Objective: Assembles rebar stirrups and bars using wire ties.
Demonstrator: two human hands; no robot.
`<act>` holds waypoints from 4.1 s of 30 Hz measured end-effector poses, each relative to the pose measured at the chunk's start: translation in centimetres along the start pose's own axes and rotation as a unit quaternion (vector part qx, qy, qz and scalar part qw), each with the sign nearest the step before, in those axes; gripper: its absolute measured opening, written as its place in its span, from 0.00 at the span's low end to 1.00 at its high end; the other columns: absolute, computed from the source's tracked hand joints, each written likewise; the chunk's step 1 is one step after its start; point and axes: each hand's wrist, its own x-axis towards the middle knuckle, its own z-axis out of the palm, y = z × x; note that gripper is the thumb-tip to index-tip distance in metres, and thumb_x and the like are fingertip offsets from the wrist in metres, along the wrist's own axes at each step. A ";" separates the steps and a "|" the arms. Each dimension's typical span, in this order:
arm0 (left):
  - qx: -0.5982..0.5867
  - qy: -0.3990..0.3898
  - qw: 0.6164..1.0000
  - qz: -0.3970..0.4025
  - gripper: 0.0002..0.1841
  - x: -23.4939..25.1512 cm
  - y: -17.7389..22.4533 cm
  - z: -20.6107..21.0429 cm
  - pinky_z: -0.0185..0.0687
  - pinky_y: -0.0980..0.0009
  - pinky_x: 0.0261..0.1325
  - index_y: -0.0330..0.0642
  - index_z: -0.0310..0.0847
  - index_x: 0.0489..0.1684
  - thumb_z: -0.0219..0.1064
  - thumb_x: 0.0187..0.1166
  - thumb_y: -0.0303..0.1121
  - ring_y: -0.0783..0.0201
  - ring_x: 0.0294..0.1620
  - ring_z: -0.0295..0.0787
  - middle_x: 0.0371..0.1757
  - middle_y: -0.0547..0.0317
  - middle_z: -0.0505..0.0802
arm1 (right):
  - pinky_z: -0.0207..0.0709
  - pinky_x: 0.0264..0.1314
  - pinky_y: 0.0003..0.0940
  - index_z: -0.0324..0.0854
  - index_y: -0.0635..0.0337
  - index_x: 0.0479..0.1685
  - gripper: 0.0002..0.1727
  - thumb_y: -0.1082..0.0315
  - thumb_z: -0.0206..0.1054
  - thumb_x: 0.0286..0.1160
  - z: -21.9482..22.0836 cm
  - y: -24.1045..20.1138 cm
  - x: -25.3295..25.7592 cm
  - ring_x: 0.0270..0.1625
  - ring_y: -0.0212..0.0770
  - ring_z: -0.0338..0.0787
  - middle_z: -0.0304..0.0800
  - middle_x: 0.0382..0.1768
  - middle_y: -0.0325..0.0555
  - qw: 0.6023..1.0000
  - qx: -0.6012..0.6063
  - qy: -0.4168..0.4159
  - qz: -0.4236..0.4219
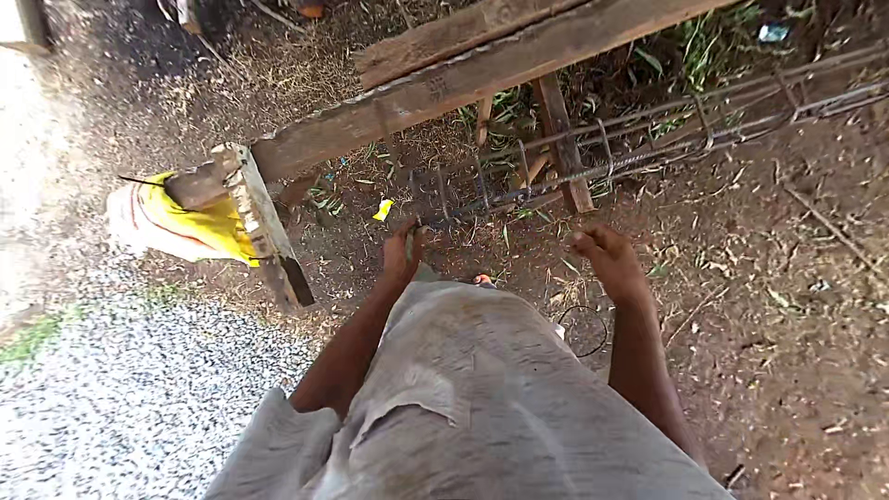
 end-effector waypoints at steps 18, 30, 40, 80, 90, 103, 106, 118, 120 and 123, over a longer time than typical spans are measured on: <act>-0.161 -0.223 0.960 0.059 0.22 2.2 -1.8 -4.6 0.89 0.56 0.65 0.32 0.68 0.81 0.49 0.88 0.21 0.56 0.55 0.95 0.58 0.45 0.94 | 0.84 0.51 0.56 0.85 0.61 0.56 0.14 0.60 0.59 0.90 16.3 -5.5 2.7 0.42 0.51 0.91 0.91 0.40 0.54 0.945 -0.098 -0.294 -0.102; -0.343 -0.232 0.909 -0.050 0.15 4.9 -2.7 -2.9 0.88 0.65 0.31 0.32 0.78 0.55 0.57 0.92 0.39 0.64 0.23 0.87 0.29 0.53 0.90 | 0.77 0.72 0.56 0.84 0.60 0.66 0.24 0.51 0.62 0.86 21.6 -11.6 5.5 0.72 0.60 0.82 0.85 0.66 0.58 0.939 -0.290 0.070 -0.174; -0.364 -0.266 0.890 -0.066 0.13 5.5 -3.4 -3.2 0.90 0.67 0.30 0.31 0.77 0.56 0.54 0.93 0.34 0.64 0.23 0.89 0.30 0.51 0.91 | 0.80 0.65 0.56 0.86 0.61 0.58 0.22 0.51 0.64 0.84 26.5 -12.5 9.3 0.67 0.59 0.87 0.92 0.55 0.55 0.898 -0.409 0.026 -0.157; -0.293 -0.222 0.930 0.004 0.24 4.7 -3.0 -3.1 0.82 0.61 0.62 0.35 0.83 0.64 0.43 0.96 0.43 0.66 0.51 0.87 0.53 0.52 0.91 | 0.79 0.53 0.69 0.87 0.57 0.48 0.20 0.50 0.59 0.88 23.1 -16.5 11.0 0.57 0.64 0.90 0.92 0.49 0.59 0.894 -0.409 -0.179 -0.032; -0.340 -0.210 0.917 0.020 0.29 5.8 -3.0 -0.5 0.81 0.67 0.58 0.38 0.85 0.44 0.34 0.95 0.43 0.74 0.47 0.84 0.40 0.63 0.88 | 0.79 0.55 0.69 0.89 0.55 0.50 0.20 0.48 0.59 0.88 22.6 -16.2 11.4 0.59 0.62 0.90 0.93 0.52 0.57 0.894 -0.408 -0.185 -0.028; -0.348 -0.166 0.920 -0.072 0.32 5.5 -7.4 -3.5 0.76 0.52 0.78 0.35 0.75 0.78 0.35 0.95 0.51 0.55 0.75 0.83 0.73 0.46 0.87 | 0.86 0.53 0.53 0.85 0.60 0.61 0.14 0.62 0.61 0.89 17.8 -10.9 6.8 0.47 0.51 0.92 0.91 0.51 0.56 0.954 -0.213 -0.085 -0.195; -0.447 -0.118 0.855 -0.233 0.39 4.1 -8.8 -0.8 0.59 0.49 0.88 0.38 0.62 0.89 0.27 0.93 0.59 0.53 0.89 0.64 0.88 0.47 0.72 | 0.87 0.48 0.51 0.87 0.60 0.58 0.14 0.62 0.63 0.88 16.7 -8.3 5.2 0.42 0.49 0.92 0.92 0.47 0.54 0.955 -0.212 -0.065 -0.197; -0.449 -0.115 0.781 -0.418 0.42 6.3 1.3 1.4 0.62 0.39 0.81 0.35 0.56 0.89 0.31 0.92 0.64 0.43 0.85 0.64 0.87 0.34 0.67 | 0.78 0.39 0.34 0.83 0.62 0.63 0.30 0.49 0.41 0.97 19.3 -12.2 3.1 0.31 0.34 0.81 0.88 0.36 0.45 0.913 -0.080 -0.400 0.015; -0.441 -0.134 0.783 -0.417 0.42 6.8 0.7 1.4 0.66 0.39 0.77 0.40 0.58 0.89 0.29 0.91 0.65 0.44 0.82 0.68 0.85 0.36 0.69 | 0.80 0.40 0.36 0.85 0.60 0.60 0.28 0.47 0.45 0.95 20.0 -12.4 3.3 0.32 0.36 0.83 0.89 0.36 0.46 0.911 -0.071 -0.407 0.013; -0.447 -0.164 0.774 -0.417 0.43 7.8 -0.6 1.6 0.59 0.33 0.81 0.47 0.51 0.94 0.29 0.88 0.69 0.41 0.90 0.57 0.91 0.38 0.61 | 0.78 0.40 0.33 0.84 0.60 0.59 0.26 0.48 0.48 0.95 20.2 -12.3 2.9 0.33 0.34 0.82 0.89 0.37 0.44 0.909 -0.042 -0.410 0.060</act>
